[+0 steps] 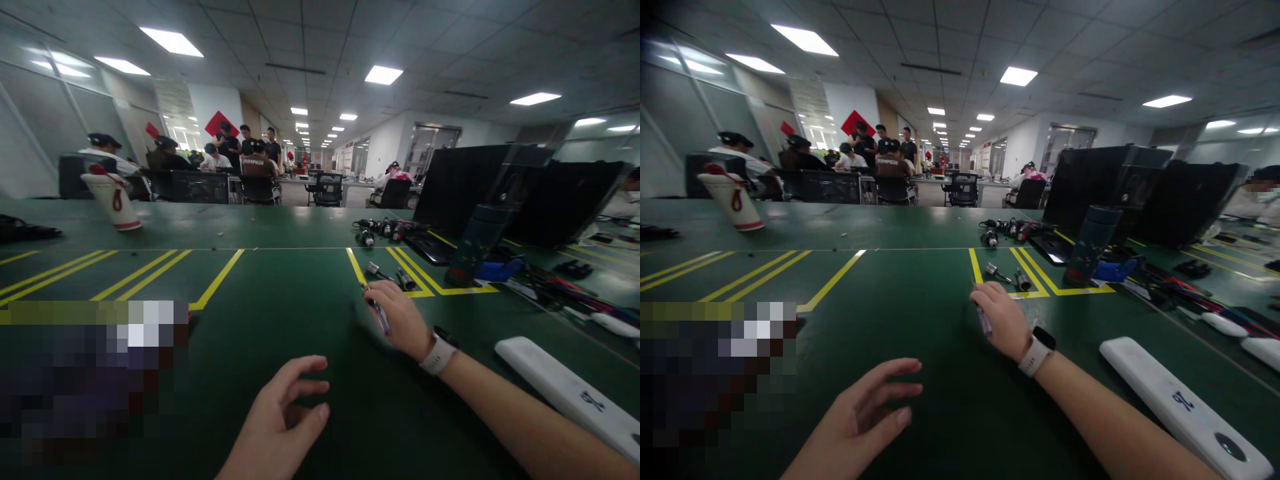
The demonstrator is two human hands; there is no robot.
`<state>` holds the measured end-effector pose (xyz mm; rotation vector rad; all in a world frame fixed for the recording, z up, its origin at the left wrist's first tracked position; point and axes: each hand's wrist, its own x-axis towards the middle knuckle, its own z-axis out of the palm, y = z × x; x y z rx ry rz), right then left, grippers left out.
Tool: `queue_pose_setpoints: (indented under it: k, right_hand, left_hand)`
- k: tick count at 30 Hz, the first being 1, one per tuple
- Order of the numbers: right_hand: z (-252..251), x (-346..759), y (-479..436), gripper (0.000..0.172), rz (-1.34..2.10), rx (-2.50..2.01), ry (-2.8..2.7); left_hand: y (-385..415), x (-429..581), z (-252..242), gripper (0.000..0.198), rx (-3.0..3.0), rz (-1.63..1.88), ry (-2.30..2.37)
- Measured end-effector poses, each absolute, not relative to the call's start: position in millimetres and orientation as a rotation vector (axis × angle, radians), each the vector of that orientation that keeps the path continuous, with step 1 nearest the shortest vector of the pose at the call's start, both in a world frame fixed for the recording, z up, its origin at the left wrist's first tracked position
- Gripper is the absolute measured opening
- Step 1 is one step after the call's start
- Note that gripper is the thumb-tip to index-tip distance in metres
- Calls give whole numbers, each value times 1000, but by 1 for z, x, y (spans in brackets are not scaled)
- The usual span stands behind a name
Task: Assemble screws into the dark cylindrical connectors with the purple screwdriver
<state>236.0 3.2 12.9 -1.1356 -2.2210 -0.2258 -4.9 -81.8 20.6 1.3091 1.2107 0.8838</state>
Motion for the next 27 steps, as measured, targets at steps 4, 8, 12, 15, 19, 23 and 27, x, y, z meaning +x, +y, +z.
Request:
queue_pose_setpoints:
  k: [4, 8, 12, 15, 19, 23, 27]
  right_hand:
    - [5, 270, 28, 33, -262, -1251, -2193]
    - [1, 286, 36, 33, -246, -1335, -2228]
    - [0, 293, 37, 29, -250, -1436, -2234]
    - [2, 297, 35, 21, -277, -1539, -2195]
    - [9, 302, 36, 16, -344, -1717, -2040]
    - [8, 310, 51, 28, -383, -1958, -1751]
    - [-1, 320, 65, 27, -253, -2149, -1595]
  left_hand:
    - [-83, -3, 19, 38, 1336, 835, 1211]
    - [-84, -3, 19, 36, 1354, 804, 1189]
    - [-87, -1, 22, 33, 1365, 823, 1173]
    - [-89, -1, 23, 31, 1375, 823, 1165]
    - [-90, -1, 22, 32, 1398, 802, 1156]
    - [-90, 0, 20, 31, 1431, 800, 1126]
    - [-90, 2, 20, 30, 1447, 821, 1127]
